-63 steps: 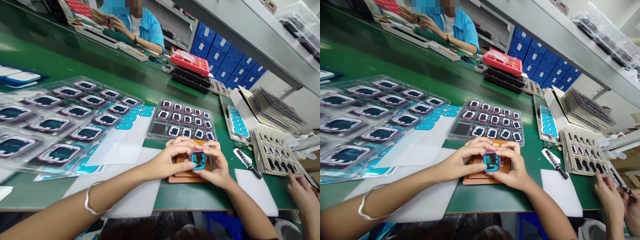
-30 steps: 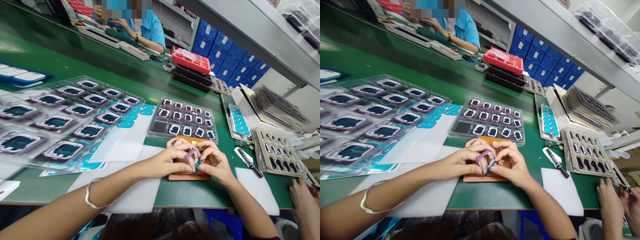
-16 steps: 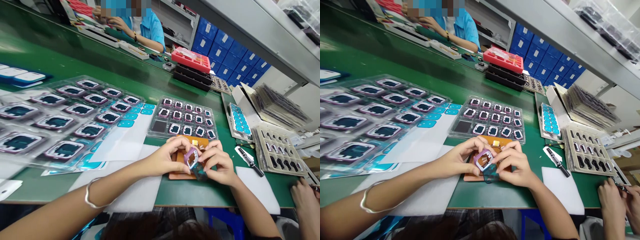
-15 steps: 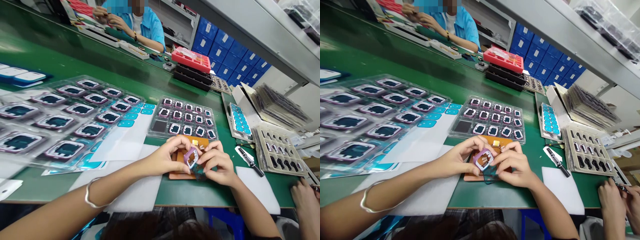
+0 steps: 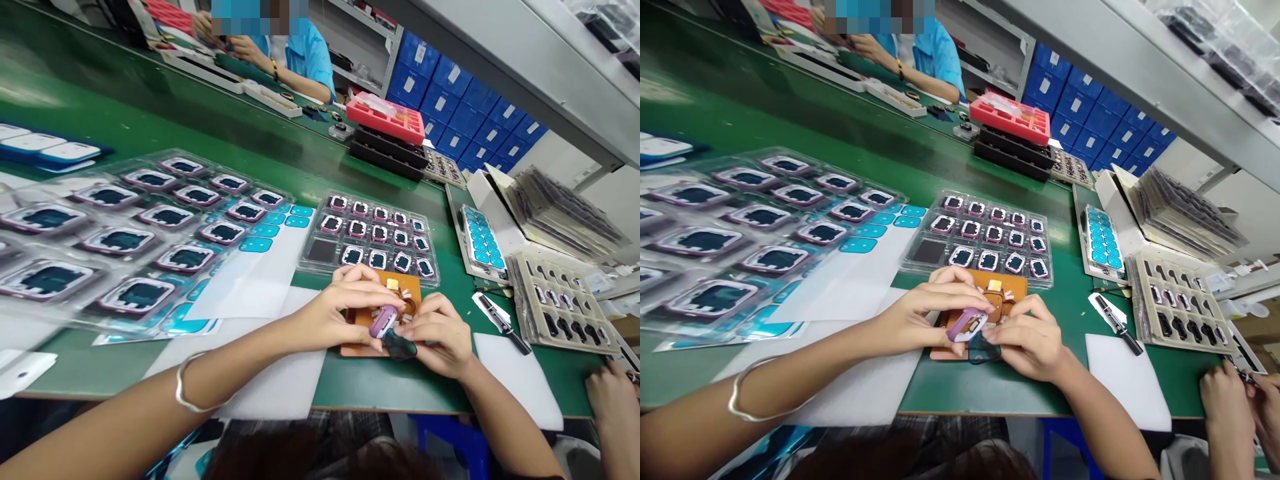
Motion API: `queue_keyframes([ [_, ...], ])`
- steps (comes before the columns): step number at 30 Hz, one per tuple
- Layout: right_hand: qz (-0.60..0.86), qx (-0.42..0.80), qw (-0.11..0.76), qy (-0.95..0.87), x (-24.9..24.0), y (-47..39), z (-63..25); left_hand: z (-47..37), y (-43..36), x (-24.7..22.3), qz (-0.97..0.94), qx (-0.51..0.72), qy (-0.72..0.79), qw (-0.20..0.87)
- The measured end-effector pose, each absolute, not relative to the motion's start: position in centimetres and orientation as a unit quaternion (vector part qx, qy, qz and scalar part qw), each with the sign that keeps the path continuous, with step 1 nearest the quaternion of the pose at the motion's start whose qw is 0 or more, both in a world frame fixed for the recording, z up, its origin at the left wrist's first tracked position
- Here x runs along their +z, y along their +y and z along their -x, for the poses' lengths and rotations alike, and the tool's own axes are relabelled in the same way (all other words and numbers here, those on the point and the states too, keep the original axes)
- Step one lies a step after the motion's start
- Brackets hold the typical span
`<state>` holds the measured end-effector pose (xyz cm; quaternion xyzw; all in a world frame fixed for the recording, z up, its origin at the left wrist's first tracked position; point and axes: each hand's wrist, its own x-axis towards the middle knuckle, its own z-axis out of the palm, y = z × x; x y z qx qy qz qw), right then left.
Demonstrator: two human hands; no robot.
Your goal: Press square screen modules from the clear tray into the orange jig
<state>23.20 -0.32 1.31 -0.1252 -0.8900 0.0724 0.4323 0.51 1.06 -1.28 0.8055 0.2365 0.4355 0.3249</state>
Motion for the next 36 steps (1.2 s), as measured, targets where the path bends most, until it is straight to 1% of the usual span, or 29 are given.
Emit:
queue_keyframes([
  [8,0.121,0.080,0.428,-0.892,1.3,-0.4,-23.3,-0.3,1.1,-1.3,-0.818,0.439,0.220,0.298],
  [15,0.117,0.092,0.425,-0.893,1.5,-0.2,-23.8,0.1,1.1,-1.0,-0.819,0.432,0.243,0.289],
  [19,0.158,0.081,0.426,-0.887,1.7,0.2,-24.1,0.3,1.2,-0.8,-0.812,0.440,0.242,0.299],
  [23,0.195,0.139,0.451,-0.860,1.5,0.4,-24.2,0.5,1.3,-0.7,-0.802,0.467,0.240,0.284],
  [26,0.204,0.169,0.448,-0.854,1.3,0.4,-24.2,0.6,1.3,-0.5,-0.798,0.475,0.244,0.279],
  [30,0.224,0.165,0.444,-0.852,1.2,0.4,-24.0,0.6,1.3,-0.2,-0.787,0.476,0.279,0.275],
  [36,0.275,0.128,0.464,-0.832,1.1,0.6,-23.6,0.2,1.2,-0.5,-0.756,0.475,0.364,0.265],
])
